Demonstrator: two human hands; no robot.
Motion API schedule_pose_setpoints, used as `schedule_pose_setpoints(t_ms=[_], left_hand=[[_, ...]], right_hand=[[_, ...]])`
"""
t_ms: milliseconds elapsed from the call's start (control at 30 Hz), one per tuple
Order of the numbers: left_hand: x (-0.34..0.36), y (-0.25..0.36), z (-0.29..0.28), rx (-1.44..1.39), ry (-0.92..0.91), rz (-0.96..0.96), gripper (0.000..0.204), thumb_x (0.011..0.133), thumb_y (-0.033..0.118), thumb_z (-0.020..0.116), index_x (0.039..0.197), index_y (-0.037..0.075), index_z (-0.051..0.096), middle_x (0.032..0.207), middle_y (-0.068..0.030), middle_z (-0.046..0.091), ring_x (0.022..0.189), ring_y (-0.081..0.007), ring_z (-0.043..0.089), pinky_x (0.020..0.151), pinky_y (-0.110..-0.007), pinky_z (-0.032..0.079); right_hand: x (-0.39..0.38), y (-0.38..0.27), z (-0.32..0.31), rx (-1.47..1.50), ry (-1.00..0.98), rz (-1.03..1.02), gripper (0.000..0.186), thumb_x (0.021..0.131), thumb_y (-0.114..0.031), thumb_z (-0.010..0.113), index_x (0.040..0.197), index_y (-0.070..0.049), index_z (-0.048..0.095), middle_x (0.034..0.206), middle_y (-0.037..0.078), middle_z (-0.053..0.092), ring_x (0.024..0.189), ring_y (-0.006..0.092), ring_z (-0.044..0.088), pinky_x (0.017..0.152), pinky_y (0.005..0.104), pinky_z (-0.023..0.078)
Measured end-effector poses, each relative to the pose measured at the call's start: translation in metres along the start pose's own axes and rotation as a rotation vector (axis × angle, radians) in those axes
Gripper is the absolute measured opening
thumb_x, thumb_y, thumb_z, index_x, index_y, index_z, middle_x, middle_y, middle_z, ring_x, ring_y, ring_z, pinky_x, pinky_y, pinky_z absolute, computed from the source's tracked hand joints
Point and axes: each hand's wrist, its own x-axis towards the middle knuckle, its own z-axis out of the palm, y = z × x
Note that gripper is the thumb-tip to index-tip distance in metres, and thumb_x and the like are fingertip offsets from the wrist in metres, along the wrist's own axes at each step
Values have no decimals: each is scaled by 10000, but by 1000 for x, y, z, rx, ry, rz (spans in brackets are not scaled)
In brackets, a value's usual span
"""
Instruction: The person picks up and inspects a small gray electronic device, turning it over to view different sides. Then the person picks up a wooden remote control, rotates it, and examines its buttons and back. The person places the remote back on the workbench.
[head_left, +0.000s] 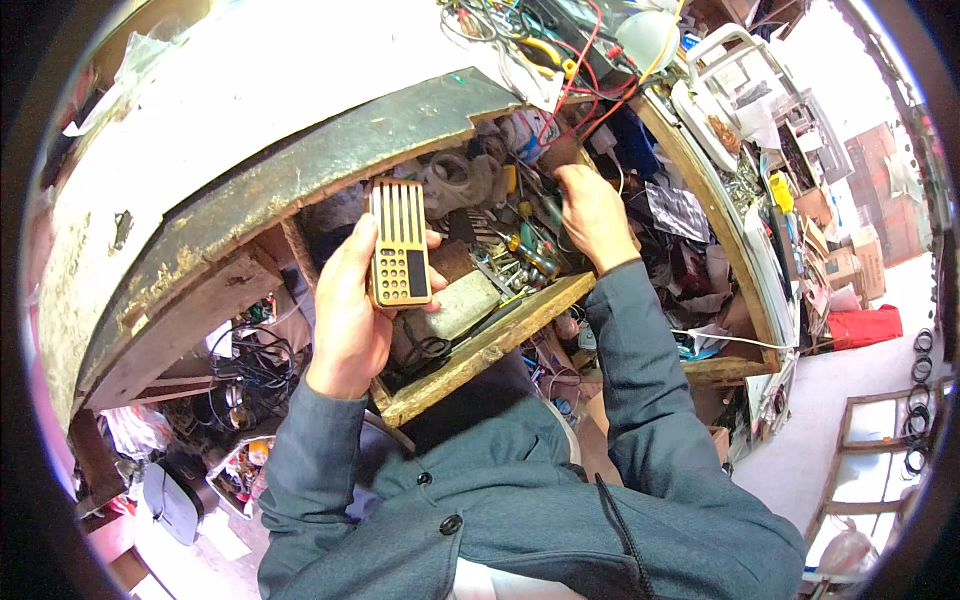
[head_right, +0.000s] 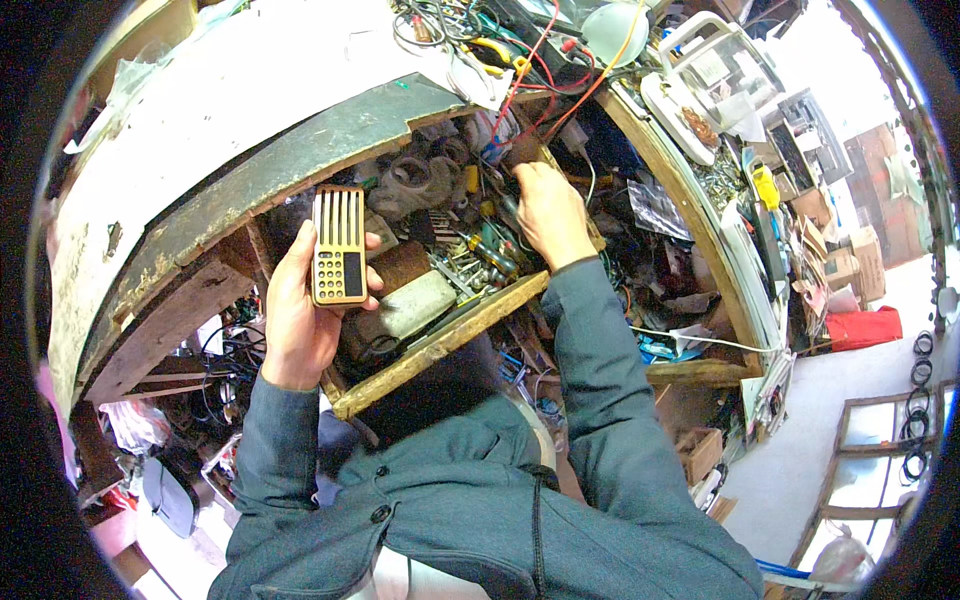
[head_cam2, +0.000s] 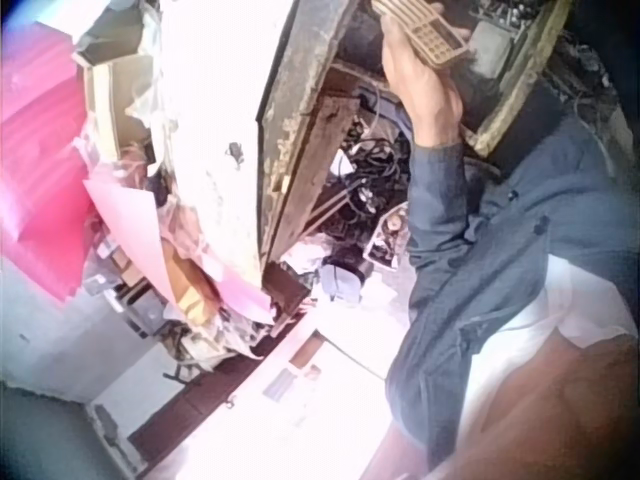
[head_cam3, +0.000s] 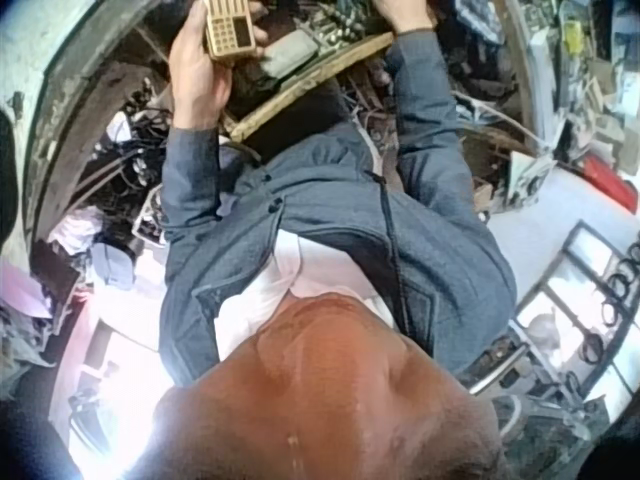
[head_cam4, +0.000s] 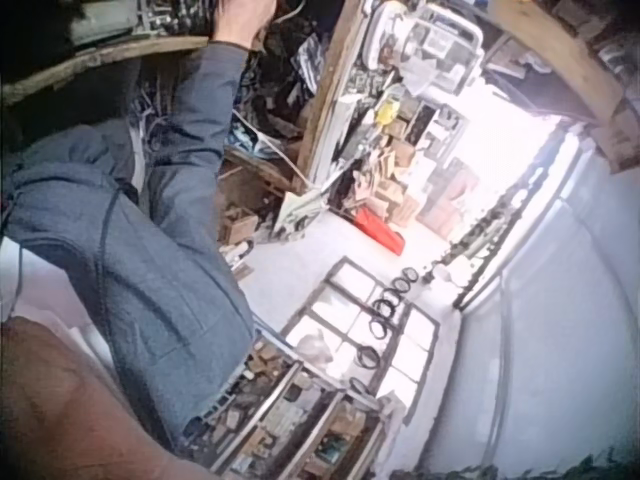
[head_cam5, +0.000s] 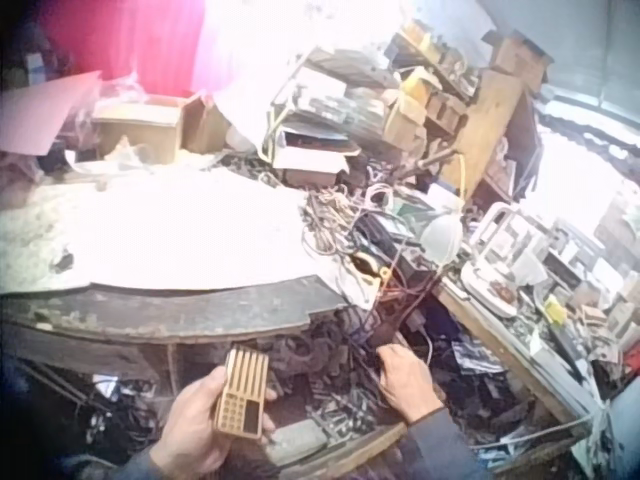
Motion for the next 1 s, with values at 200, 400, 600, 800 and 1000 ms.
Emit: schedule_pose_setpoints(t_ms=[200, 400, 600, 800, 1000], left_hand=[[-2, -2, -2, -6, -6, 15, 481, 1086, 418, 409, 1300, 15, 561, 1102, -167, 701, 762, -214, 718, 603, -331, 616], [-4, -3, -3, -36, -30, 36, 503, 1084, 435, 409, 1308, 9, 555, 1094, -173, 699, 771, -216, 720, 604, -329, 619], [-4, -2, -2, -21, -23, 21, 514, 1099, 420, 359, 1351, 5, 526, 1108, -182, 690, 764, -224, 710, 604, -329, 616], [-5, -3, -3, -26, -27, 32, 515, 1100, 417, 357, 1352, 2, 527, 1111, -189, 692, 763, -226, 708, 603, -335, 613], [-5, -3, -3, -33, -25, 20, 511, 1100, 413, 355, 1352, 3, 528, 1113, -193, 691, 765, -230, 707, 606, -340, 612]], right_hand=[[21, 5, 19, -231, -187, 0, 117, 782, -65, 638, 896, -36, 641, 869, 182, 682, 862, 380, 687, 766, 481, 553], [11, -2, 15, -264, -80, -22, 59, 771, -72, 672, 819, -45, 651, 867, 163, 674, 857, 353, 695, 752, 467, 562], [4, -13, 1, -295, -61, 119, 117, 715, -64, 744, 808, -44, 676, 881, 168, 687, 850, 347, 704, 749, 446, 577], [0, -16, -5, -302, -73, 179, 90, 740, -61, 716, 821, -43, 681, 888, 169, 696, 851, 343, 706, 758, 445, 580], [0, -17, -4, -295, -64, 179, 86, 759, -67, 699, 838, -37, 683, 890, 169, 696, 862, 344, 704, 765, 452, 576]])
